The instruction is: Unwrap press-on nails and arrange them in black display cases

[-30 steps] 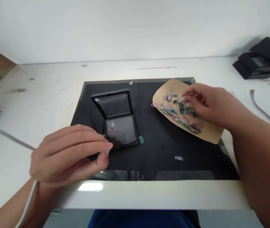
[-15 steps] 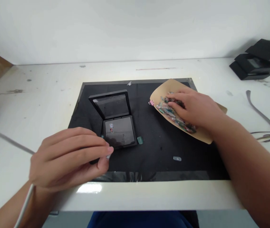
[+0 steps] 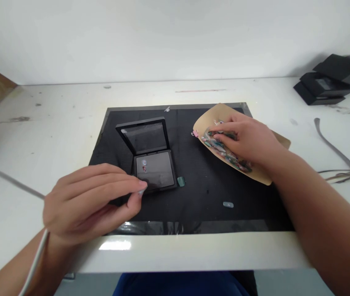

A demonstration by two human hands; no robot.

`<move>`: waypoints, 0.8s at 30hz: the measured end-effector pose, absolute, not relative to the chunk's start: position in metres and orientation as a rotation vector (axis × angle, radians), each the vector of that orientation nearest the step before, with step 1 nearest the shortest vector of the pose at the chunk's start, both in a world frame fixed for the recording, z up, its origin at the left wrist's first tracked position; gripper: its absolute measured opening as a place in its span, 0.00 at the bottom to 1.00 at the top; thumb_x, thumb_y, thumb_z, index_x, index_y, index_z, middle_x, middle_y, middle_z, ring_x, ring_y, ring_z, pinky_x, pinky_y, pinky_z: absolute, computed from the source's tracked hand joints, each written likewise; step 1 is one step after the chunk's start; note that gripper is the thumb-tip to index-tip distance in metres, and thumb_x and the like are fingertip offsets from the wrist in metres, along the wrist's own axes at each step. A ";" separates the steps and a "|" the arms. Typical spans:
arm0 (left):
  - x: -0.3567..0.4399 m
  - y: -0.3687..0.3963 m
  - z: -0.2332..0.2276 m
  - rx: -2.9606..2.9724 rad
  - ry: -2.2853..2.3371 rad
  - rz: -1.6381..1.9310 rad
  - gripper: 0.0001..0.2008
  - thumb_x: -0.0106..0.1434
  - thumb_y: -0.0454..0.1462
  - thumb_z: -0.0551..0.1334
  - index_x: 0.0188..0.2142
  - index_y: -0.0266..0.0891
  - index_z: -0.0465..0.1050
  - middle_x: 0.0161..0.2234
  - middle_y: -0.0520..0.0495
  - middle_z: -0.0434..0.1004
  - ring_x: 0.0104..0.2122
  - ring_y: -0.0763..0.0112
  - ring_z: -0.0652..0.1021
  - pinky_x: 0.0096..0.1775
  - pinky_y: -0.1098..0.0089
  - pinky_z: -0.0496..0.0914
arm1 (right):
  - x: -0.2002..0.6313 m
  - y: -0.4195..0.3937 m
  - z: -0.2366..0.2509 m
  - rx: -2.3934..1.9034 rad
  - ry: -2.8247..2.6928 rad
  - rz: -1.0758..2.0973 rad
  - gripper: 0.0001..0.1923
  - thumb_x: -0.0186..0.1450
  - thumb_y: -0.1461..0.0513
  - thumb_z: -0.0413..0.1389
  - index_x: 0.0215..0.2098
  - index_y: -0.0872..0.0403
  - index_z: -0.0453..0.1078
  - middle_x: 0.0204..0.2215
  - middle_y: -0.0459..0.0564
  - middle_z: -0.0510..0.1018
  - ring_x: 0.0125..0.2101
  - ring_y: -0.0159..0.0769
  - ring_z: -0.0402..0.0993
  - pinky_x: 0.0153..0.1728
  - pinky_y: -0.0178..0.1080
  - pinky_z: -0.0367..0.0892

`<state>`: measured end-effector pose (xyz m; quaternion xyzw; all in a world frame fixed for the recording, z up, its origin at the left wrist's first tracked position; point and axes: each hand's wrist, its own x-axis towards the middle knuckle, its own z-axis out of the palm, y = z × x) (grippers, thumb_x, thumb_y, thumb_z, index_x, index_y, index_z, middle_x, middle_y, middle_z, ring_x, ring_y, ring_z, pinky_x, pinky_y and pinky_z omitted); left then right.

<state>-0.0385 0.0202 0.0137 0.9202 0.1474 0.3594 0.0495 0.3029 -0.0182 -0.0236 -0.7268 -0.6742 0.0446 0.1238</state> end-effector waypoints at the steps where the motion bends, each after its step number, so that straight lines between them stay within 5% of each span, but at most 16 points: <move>1: -0.039 0.020 0.013 2.795 0.487 1.101 0.08 0.57 0.28 0.69 0.35 0.41 0.78 0.25 0.54 0.81 0.24 0.72 0.80 0.27 0.70 0.78 | 0.303 -0.018 -0.024 -2.108 -1.960 0.140 0.15 0.68 0.57 0.55 0.48 0.39 0.80 0.44 0.48 0.80 0.38 0.42 0.76 0.31 0.40 0.63; 6: -0.038 0.018 0.012 2.740 0.505 1.122 0.08 0.58 0.29 0.68 0.35 0.43 0.78 0.25 0.55 0.80 0.24 0.73 0.79 0.26 0.71 0.78 | 0.302 -0.019 -0.021 -2.048 -1.984 0.124 0.11 0.67 0.58 0.56 0.42 0.46 0.81 0.43 0.49 0.80 0.36 0.42 0.75 0.31 0.41 0.62; 12: -0.035 0.016 0.014 2.713 0.606 1.118 0.08 0.59 0.29 0.65 0.35 0.45 0.77 0.24 0.55 0.80 0.24 0.72 0.79 0.25 0.69 0.77 | 0.306 -0.026 -0.011 -2.028 -1.756 0.312 0.12 0.65 0.52 0.59 0.38 0.49 0.80 0.26 0.47 0.79 0.25 0.37 0.71 0.28 0.41 0.62; 16: -0.037 0.015 0.015 2.726 0.595 1.105 0.08 0.59 0.29 0.65 0.35 0.44 0.77 0.25 0.54 0.81 0.24 0.72 0.79 0.25 0.69 0.78 | 0.314 -0.032 -0.011 -1.913 -1.567 0.474 0.15 0.65 0.49 0.61 0.37 0.51 0.78 0.28 0.48 0.80 0.25 0.36 0.71 0.27 0.40 0.65; 24: -0.039 0.018 0.012 2.687 0.585 1.085 0.07 0.58 0.28 0.66 0.34 0.43 0.77 0.27 0.54 0.82 0.26 0.71 0.81 0.28 0.68 0.79 | 0.318 -0.033 -0.002 -1.495 -1.302 0.829 0.08 0.59 0.58 0.65 0.28 0.51 0.72 0.25 0.45 0.75 0.22 0.29 0.63 0.26 0.39 0.58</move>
